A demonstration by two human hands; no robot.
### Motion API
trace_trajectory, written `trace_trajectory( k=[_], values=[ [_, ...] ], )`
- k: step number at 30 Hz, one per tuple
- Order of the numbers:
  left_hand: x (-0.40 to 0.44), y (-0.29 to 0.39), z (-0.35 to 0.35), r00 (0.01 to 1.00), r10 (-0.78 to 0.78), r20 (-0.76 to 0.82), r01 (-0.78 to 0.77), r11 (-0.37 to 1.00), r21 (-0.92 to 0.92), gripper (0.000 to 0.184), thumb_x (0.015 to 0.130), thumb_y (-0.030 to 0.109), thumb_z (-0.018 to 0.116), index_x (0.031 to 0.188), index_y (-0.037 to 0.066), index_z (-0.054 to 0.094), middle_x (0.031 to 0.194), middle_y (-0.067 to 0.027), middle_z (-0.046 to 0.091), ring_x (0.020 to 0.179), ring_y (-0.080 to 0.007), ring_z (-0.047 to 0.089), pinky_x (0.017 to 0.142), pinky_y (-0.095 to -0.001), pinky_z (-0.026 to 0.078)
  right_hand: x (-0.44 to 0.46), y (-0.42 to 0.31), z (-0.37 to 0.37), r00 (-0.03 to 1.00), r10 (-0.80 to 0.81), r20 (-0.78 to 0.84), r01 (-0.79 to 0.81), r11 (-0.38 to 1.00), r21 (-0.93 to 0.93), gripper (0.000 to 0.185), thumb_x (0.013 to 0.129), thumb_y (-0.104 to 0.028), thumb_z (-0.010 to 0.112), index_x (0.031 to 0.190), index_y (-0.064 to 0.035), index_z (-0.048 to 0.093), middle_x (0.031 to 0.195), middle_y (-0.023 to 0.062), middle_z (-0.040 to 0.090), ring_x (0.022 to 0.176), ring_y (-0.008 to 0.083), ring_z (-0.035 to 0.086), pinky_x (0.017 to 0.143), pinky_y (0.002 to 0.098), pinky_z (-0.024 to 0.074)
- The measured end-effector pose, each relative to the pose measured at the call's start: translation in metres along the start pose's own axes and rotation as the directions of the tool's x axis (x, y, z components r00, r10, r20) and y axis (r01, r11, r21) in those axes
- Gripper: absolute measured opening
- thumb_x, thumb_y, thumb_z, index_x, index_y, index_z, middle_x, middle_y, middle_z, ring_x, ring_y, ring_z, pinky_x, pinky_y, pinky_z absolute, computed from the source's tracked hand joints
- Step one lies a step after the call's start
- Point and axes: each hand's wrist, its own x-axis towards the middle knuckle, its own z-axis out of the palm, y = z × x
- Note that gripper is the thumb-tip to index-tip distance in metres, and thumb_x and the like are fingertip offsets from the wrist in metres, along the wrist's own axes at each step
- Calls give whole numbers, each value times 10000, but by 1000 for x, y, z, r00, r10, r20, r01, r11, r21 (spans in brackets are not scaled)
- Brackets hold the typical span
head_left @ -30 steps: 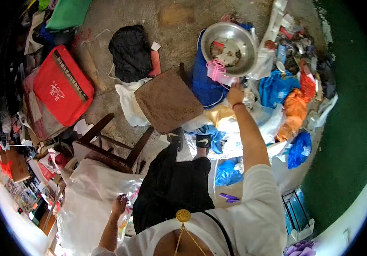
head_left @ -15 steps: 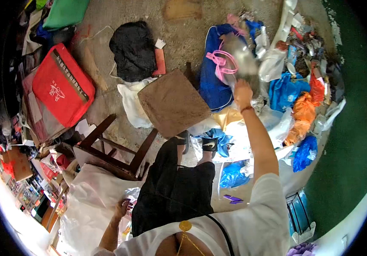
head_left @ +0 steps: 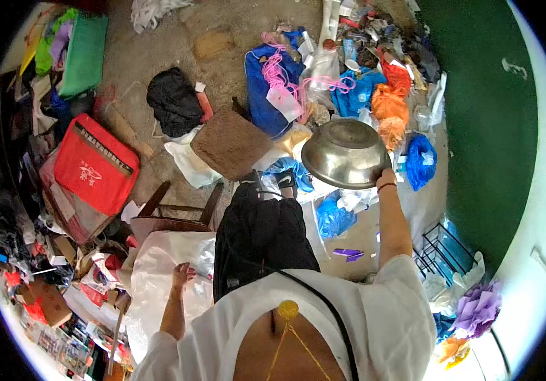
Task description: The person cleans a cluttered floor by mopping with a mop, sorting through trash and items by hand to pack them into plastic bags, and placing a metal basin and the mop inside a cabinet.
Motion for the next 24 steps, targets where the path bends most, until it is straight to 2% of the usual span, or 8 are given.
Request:
trace_trajectory(
  k=[2, 5, 8, 13, 16, 20, 21, 24],
  values=[
    [-5, 22, -4, 999, 38, -26, -37, 999, 6, 330, 821, 293, 512, 1025, 33, 510, 748, -106, 595, 578, -196, 592, 485, -285, 462, -2, 27, 15, 967, 252, -21, -211, 851, 481, 242, 752, -141, 497, 946, -14, 570, 926, 135, 591, 908, 253, 561, 733, 314, 461],
    [8, 54, -8, 994, 102, -39, -100, 994, 53, 318, 815, 312, 509, 1018, 67, 505, 760, -105, 593, 595, -195, 585, 487, -285, 459, -7, 35, 24, 727, 588, 355, -284, -213, 935, 295, 841, -238, 381, 869, -35, 594, 861, 180, 608, 759, 264, 599, 645, 350, 476],
    [77, 77, -9, 829, 540, 149, -559, 785, 266, 284, 817, 294, 524, 958, 48, 530, 749, -104, 585, 587, -184, 574, 490, -282, 466, -34, 34, 26, 730, 673, 115, -126, -34, 992, 358, 852, -267, 376, 848, 20, 589, 859, 199, 606, 742, 295, 591, 637, 371, 467],
    [115, 232, 118, 787, 599, 145, -587, 658, 472, 277, 799, 217, 501, 866, -47, 554, 675, -91, 561, 596, -152, 521, 540, -282, 419, -82, 19, 65, 753, 599, -272, -15, 428, 904, 438, 872, -284, 371, 770, 95, 566, 754, 272, 572, 701, 419, 539, 633, 454, 413],
    [130, 314, 216, 623, 729, 284, -716, 383, 584, 321, 785, 263, 514, 945, -11, 565, 844, -221, 588, 839, -376, 552, 706, -431, 435, -98, 6, 116, 788, 396, -472, 76, 698, 712, 446, 878, -276, 348, 653, 74, 510, 631, 261, 520, 582, 408, 503, 545, 472, 373],
    [152, 403, 354, 601, 694, 396, -643, 125, 755, 564, 769, 393, 530, 1159, -3, 436, 1065, -248, 515, 1029, -364, 474, 882, -398, 376, -117, 10, 203, 949, 184, -257, 15, 785, 619, 294, 867, -205, 367, 822, 22, 547, 757, 223, 559, 673, 371, 545, 595, 433, 426],
    [170, 412, 387, 567, 731, 381, -645, 105, 757, 584, 764, 392, 539, 1183, 6, 417, 1129, -236, 472, 1071, -369, 432, 906, -394, 359, -110, 25, 284, 651, -109, -752, 351, 921, 171, 324, 868, -233, 377, 764, 24, 543, 717, 213, 558, 668, 361, 549, 590, 438, 418],
    [222, 430, 465, 508, 764, 398, -606, -11, 795, 581, 752, 363, 557, 1183, 2, 412, 1169, -214, 441, 1094, -381, 386, 905, -410, 358, -139, 10, 276, 971, 215, -103, -94, 742, 664, 368, 865, -279, 398, 689, 17, 528, 679, 221, 541, 625, 376, 523, 545, 445, 392]
  ],
)
